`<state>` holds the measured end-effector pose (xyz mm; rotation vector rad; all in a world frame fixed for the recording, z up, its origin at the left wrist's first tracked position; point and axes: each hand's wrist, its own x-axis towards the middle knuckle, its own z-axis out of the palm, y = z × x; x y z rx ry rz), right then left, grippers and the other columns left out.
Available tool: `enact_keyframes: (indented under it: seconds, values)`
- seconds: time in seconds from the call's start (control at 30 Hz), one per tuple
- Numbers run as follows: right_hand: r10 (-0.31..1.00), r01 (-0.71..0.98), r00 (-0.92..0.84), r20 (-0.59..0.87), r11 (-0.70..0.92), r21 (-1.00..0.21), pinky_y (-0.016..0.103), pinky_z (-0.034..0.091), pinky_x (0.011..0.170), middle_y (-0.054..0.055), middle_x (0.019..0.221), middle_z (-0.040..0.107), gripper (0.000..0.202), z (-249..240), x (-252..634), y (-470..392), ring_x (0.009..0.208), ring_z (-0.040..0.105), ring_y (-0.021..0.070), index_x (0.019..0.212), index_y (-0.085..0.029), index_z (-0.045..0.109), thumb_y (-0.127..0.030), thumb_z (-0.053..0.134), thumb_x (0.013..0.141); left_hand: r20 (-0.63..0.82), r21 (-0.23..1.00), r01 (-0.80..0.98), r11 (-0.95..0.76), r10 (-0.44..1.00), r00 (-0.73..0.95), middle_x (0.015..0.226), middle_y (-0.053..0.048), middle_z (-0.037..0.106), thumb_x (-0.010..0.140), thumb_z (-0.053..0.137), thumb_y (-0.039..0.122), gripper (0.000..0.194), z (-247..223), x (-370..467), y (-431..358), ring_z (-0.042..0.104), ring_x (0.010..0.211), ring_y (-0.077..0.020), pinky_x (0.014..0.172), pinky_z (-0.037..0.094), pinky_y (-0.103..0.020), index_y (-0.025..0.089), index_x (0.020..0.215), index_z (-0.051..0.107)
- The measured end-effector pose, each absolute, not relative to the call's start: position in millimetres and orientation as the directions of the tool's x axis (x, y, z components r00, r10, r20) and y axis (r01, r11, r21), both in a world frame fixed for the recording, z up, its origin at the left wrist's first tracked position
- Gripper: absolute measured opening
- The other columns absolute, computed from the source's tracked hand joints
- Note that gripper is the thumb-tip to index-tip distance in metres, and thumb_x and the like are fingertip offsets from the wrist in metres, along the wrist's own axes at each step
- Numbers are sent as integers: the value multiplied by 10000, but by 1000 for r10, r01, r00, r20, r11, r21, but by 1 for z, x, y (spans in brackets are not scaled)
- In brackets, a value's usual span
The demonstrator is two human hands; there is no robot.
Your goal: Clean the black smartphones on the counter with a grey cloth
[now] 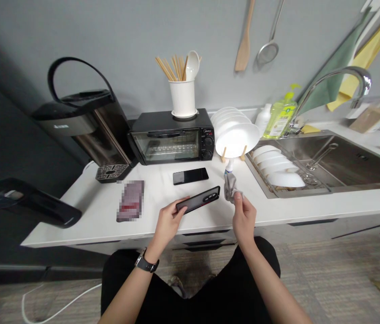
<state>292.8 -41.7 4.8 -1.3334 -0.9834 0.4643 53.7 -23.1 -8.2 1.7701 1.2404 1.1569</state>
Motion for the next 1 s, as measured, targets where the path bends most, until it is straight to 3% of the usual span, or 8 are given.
enact_keyframes:
  seconds: [0.07,0.17,0.27,0.43,0.67,0.8,0.9,1.0]
  values:
    - [794,494,327,512,318,-809,426,580,954,96,1057,797,406,9,287,-40,1080,736,293,1035,-171,775,-495,531,1040,277,869,368,-330,942,190,1183,-56,796,1000,607,224,279,-8,54,-24,764,1006,-216,922,591,-316,230,1248,734]
    - [748,664,-71,660,529,-529,489,470,1163,96,1397,697,368,9,268,-36,1399,578,286,1382,-214,667,-298,492,1070,275,839,422,-343,937,215,1109,-49,816,1007,596,231,275,-8,54,-24,776,902,-206,839,592,-289,228,1244,734]
    - [664,691,-310,680,649,-318,548,379,1236,91,1465,649,463,4,241,-38,1485,481,262,1520,-218,533,-190,473,1062,280,788,499,-361,932,232,951,-63,821,967,583,138,212,-10,53,-23,759,791,-200,755,572,-271,178,1063,767]
    - [556,644,-532,639,755,-121,507,369,1240,101,1474,642,515,2,218,-47,1450,521,232,1571,-168,446,-150,460,1057,267,737,573,-360,933,243,822,-81,798,782,561,-58,264,-12,50,-24,740,749,-215,719,547,-273,148,768,724]
    - [711,854,-261,653,485,-188,533,337,1230,83,1448,663,440,1,281,-22,1404,568,259,1513,-239,527,-218,449,1081,306,769,509,-386,922,237,1074,-60,822,1036,566,251,239,-10,52,-28,779,865,-218,818,585,-306,226,1190,746]
    - [727,881,-166,666,412,-231,581,301,1241,83,1462,653,446,0,282,-20,1453,519,283,1526,-245,514,-235,425,1088,296,778,504,-376,926,235,1095,-53,821,1039,572,279,242,-12,52,-27,786,884,-225,821,596,-310,235,1203,744]
    - [714,843,-252,653,493,-215,570,281,1259,91,1499,621,496,1,249,-36,1510,443,279,1577,-213,440,-198,419,1081,300,769,515,-377,926,230,1076,-67,821,1018,565,217,245,-13,52,-26,778,846,-214,799,591,-300,211,1185,744]
    - [693,777,-391,606,602,-186,533,246,1283,86,1539,583,509,3,218,-54,1525,416,250,1586,-189,417,-177,412,1077,302,725,574,-381,925,232,933,-78,816,897,549,38,257,-13,50,-27,751,777,-207,752,574,-285,168,968,759]
